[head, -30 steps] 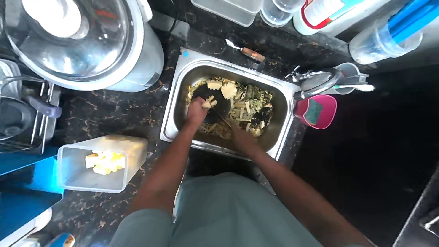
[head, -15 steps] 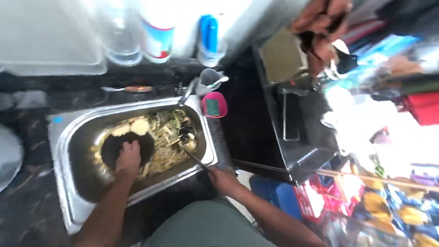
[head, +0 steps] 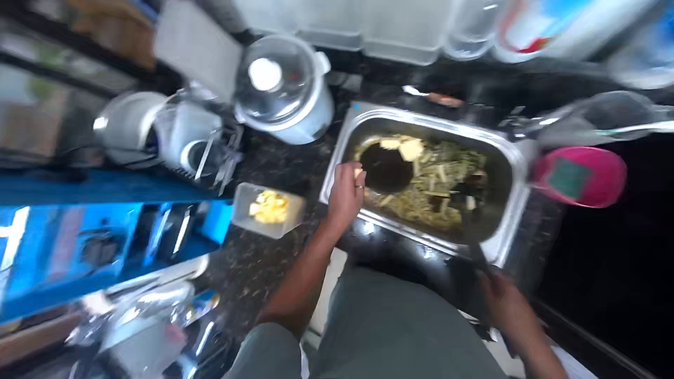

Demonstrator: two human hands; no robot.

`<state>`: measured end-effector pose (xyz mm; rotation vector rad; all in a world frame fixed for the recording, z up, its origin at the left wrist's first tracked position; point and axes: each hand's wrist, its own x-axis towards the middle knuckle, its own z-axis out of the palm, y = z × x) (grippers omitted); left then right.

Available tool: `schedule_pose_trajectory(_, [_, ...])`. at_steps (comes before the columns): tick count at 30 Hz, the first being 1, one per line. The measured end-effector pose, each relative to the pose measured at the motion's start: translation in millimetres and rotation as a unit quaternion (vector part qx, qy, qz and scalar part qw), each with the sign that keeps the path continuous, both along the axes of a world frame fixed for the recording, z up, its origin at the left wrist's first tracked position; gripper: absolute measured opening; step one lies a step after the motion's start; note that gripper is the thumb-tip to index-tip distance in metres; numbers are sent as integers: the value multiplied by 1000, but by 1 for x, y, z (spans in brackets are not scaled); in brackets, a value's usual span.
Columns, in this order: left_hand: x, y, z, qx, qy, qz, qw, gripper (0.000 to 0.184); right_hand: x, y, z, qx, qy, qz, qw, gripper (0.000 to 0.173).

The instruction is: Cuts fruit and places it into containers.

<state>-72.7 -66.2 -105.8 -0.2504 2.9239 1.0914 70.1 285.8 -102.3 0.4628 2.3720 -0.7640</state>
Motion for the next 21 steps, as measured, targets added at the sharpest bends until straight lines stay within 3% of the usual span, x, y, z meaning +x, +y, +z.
schedule_pose_trajectory(3, [54, -73, 64, -35, 60, 109, 992, 39, -13, -5, -9, -12, -4, 45, 999, 39])
schedule_pose_trajectory(5, [90, -120, 79, -78, 115, 205, 969, 40, -27, -15, -12, -28, -9, 71, 997, 37])
schedule_pose_trajectory(7, [112, -152, 82, -128, 77, 226, 963, 42, -43, -25, -10, -38, -29, 89, 995, 37])
schedule_pose_trajectory(10, [116, -151, 80, -202, 70, 188, 959, 49, -68, -34, -3, -19, -61, 115, 991, 39])
schedule_pose_trajectory(13, [86, -105, 79, -149, 151, 151, 965, 46, -80, -41, 3, -23, -67, 112, 991, 40])
schedule_pose_trajectory(15, [49, -68, 58, -58, 108, 104, 987, 47, -85, -42, 4, -11, -74, 104, 992, 39])
schedule_pose_trajectory(17, [1, -36, 19, 23, 4, 46, 999, 52, -89, -42, 5, 8, -90, 104, 991, 42])
schedule_pose_trajectory(21, [-98, 11, -76, 35, -167, -59, 984, 57, -88, -37, 14, 25, -96, 87, 991, 43])
